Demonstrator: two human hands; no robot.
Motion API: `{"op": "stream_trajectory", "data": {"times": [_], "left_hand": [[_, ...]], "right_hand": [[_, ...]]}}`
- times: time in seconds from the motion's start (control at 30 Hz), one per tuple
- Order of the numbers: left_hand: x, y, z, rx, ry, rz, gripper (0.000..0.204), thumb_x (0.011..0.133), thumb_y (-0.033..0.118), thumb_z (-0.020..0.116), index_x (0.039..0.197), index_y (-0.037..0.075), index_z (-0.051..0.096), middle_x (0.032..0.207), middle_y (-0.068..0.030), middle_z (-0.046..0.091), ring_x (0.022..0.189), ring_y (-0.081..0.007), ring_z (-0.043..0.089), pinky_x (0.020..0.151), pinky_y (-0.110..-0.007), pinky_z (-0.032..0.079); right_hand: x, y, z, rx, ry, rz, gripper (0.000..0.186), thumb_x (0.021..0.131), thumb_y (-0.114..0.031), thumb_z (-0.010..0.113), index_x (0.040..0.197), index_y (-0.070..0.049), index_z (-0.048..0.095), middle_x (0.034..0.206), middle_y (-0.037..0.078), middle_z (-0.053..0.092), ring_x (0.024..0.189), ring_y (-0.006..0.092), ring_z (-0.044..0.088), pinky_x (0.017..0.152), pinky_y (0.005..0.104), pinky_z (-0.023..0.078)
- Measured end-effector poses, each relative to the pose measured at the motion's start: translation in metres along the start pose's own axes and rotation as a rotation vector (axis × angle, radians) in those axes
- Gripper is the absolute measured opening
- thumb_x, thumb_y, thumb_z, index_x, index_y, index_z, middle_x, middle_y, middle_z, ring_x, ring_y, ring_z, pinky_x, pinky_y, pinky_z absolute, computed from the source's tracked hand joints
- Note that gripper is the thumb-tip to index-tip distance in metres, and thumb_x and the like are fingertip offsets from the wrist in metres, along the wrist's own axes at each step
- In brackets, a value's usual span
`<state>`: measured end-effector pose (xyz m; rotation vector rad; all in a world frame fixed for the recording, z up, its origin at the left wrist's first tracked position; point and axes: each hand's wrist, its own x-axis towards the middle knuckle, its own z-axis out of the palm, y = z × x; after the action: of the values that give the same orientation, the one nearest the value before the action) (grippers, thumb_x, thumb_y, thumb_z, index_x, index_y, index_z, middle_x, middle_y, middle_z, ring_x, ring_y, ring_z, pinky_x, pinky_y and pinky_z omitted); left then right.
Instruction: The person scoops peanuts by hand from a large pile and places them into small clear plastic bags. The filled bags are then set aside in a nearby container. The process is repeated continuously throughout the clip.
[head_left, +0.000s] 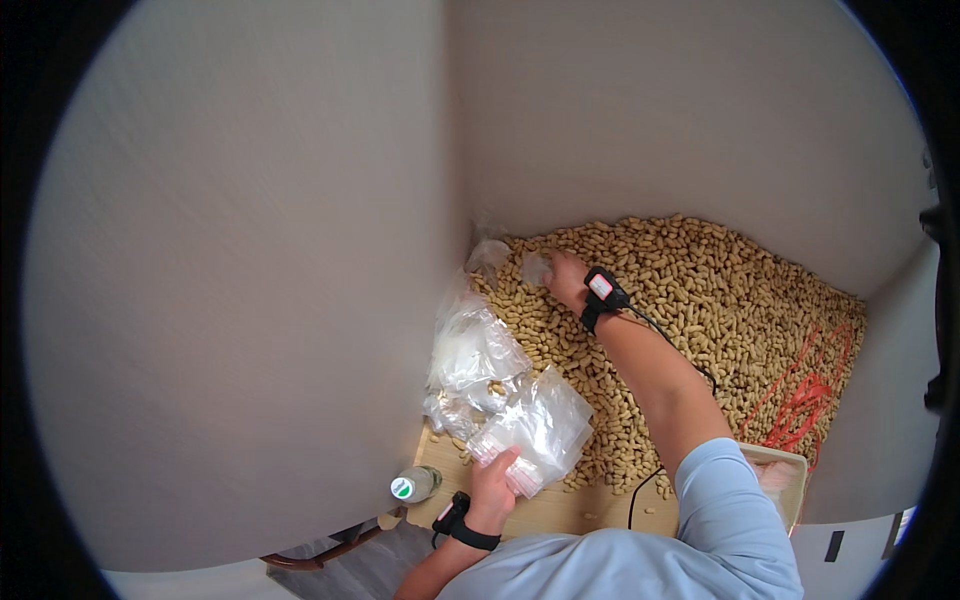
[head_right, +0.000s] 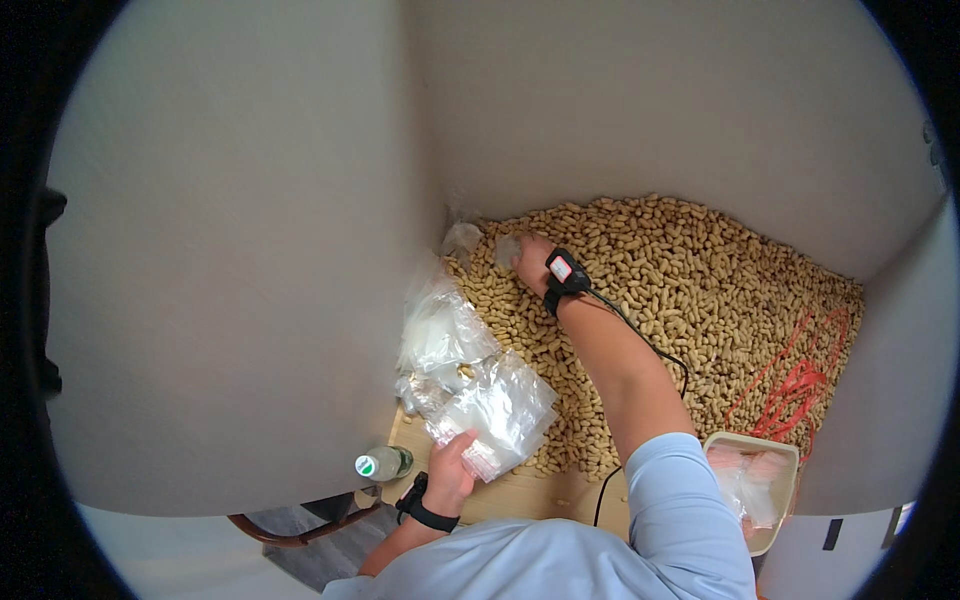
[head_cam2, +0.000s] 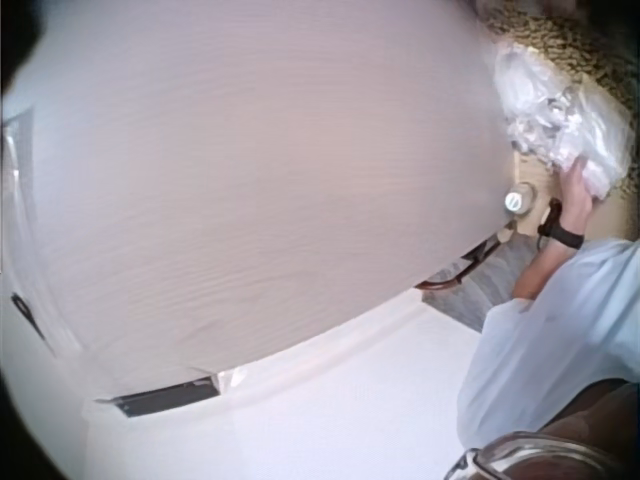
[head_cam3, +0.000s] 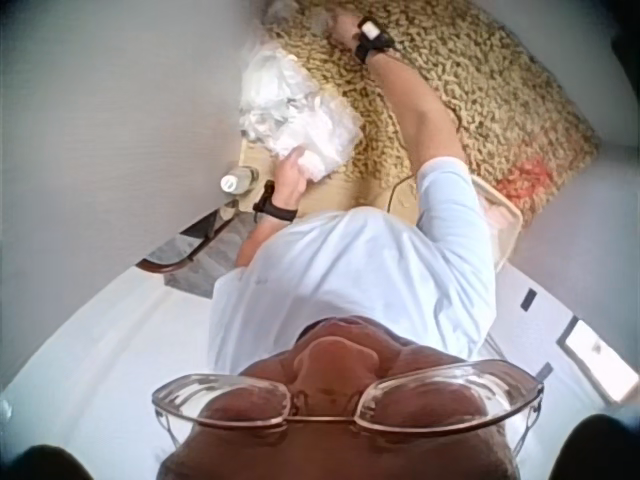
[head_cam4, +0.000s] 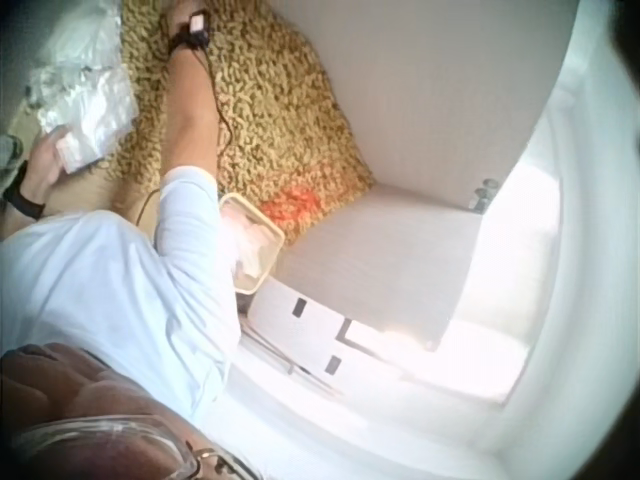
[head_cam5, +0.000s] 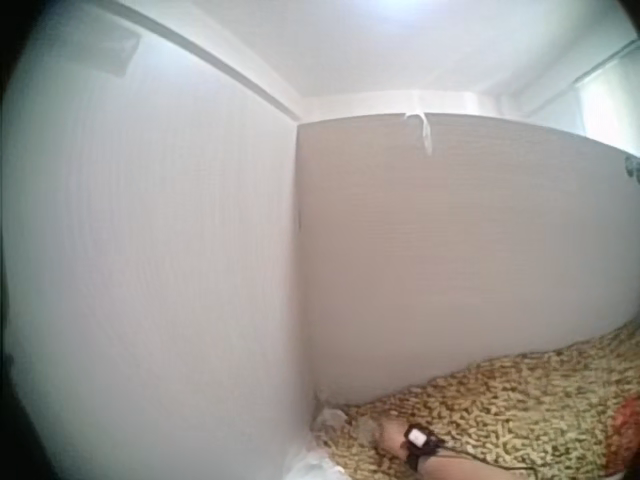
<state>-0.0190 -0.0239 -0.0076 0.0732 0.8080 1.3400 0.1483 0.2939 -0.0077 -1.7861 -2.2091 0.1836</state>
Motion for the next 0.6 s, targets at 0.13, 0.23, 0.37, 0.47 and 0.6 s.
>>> {"op": "stream_trajectory", "data": {"times": [0.13,0.23,0.37,0.47,0.6], "left_hand": [[-0.008,0.004,-0.009,0.008,0.052,0.022,0.038,0.082,-0.004,0.058,0.119,-0.001,0.051,0.11,-0.0097,0.06,0.099,-0.0208,0.059,0.085,-0.034,0.048],[-0.013,0.008,-0.014,0.077,0.087,0.071,0.039,0.083,-0.001,0.055,0.121,-0.003,0.048,0.111,-0.0124,0.059,0.099,-0.025,0.059,0.086,-0.039,0.05],[-0.009,0.012,-0.015,0.015,0.074,0.08,0.039,0.083,-0.002,0.055,0.121,-0.002,0.048,0.111,-0.0116,0.059,0.099,-0.0237,0.06,0.085,-0.038,0.049],[-0.004,0.01,-0.012,-0.019,0.041,0.045,0.039,0.083,-0.004,0.057,0.121,-0.001,0.049,0.112,-0.0101,0.059,0.1,-0.0213,0.059,0.085,-0.035,0.049],[0.002,0.004,-0.006,0.031,0.016,0.026,0.042,0.083,-0.003,0.055,0.124,-0.002,0.046,0.113,-0.0119,0.058,0.101,-0.0243,0.058,0.087,-0.038,0.049]], "right_hand": [[0.024,-0.015,0.022,-0.294,-0.157,0.168,0.053,0.082,-0.021,0.057,0.131,-0.004,0.044,0.13,0.016,0.045,0.115,0.0329,0.048,0.093,0.0441,0.044],[0.036,-0.01,0.013,-0.23,-0.324,0.069,0.034,0.081,-0.015,0.055,0.114,-0.003,0.055,0.111,0.018,0.055,0.097,0.0327,0.056,0.077,0.0429,0.049],[0.032,0.002,-0.015,0.112,-0.235,0.01,0.01,0.078,-0.007,0.058,0.085,-0.002,0.061,0.083,0.017,0.061,0.073,0.0298,0.06,0.065,0.0402,0.049],[0.016,0.016,-0.033,0.337,-0.123,-0.04,0.015,0.077,0.002,0.054,0.09,-0.002,0.062,0.081,0.017,0.058,0.072,0.0318,0.057,0.067,0.0416,0.048],[0.003,0.023,-0.034,0.018,0.118,-0.377,0.022,0.075,0.004,0.054,0.094,-0.002,0.063,0.09,0.017,0.058,0.086,0.0347,0.056,0.074,0.0425,0.047]]}}
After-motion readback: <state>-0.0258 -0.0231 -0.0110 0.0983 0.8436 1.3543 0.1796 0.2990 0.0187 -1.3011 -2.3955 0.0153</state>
